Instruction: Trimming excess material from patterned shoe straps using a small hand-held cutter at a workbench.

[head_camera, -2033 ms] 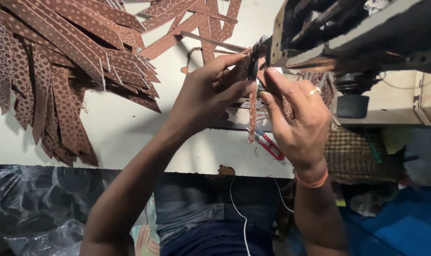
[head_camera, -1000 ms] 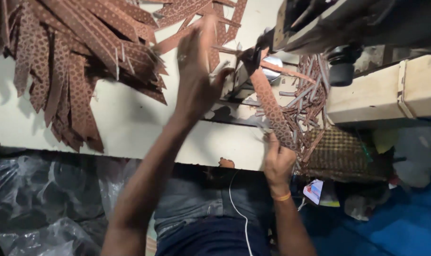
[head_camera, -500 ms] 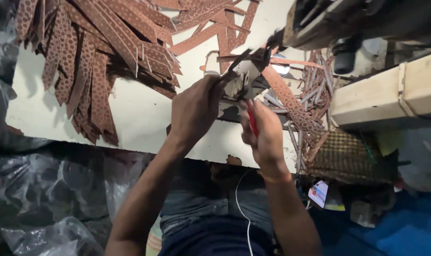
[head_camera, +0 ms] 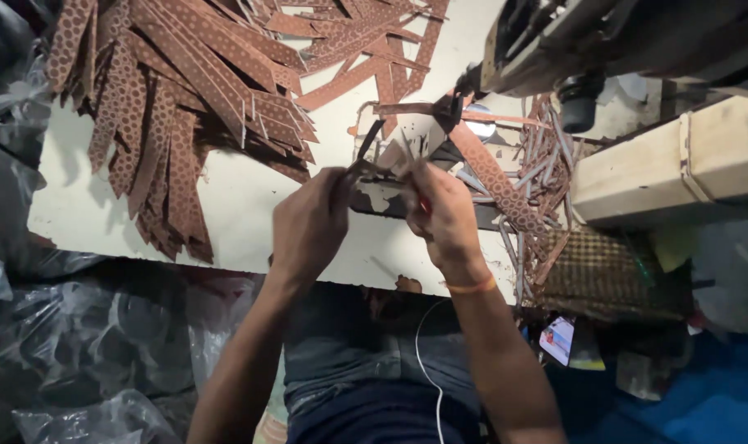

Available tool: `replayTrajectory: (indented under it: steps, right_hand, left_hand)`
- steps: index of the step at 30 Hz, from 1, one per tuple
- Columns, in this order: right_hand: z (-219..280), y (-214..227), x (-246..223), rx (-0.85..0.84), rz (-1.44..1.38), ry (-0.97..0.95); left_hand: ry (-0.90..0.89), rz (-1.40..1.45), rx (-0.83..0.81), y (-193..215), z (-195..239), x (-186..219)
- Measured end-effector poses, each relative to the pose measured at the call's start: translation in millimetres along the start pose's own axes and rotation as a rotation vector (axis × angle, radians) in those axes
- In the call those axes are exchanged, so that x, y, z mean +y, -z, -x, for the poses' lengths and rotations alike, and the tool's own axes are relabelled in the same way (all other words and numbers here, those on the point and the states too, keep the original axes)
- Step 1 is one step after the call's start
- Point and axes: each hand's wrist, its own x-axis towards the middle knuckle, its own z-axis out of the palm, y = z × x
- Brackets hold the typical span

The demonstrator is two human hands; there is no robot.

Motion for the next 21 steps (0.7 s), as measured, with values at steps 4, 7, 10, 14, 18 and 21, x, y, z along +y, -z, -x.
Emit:
replayTrajectory:
  steps: [4,7,10,14,18,21]
  right_hand:
    - [26,24,27,0.104,-0.022,-0.110]
    - [38,52,59,0.160,0.059,-0.177]
    - [44,67,83,0.274,0.370,-0.144]
    - [52,38,51,0.451,1.200,0.453]
    - [65,26,18,0.380,1.114,0.636]
    - [63,24,-14,0.314,1.141,0.830]
  left_hand:
    - [0.071,-0.030,0.018,58,14,22]
    - [0.053,-0.092,0.162,83,0,34]
    - [-0.185,-0.188,0.395,69,-48,38]
    - [-0.385,-0.546,0.272,0,-118,43]
    - [-0.117,-0.045,-0.332,-56,-123,35]
    - [0.228,0.628,-0.551,-70,-102,17]
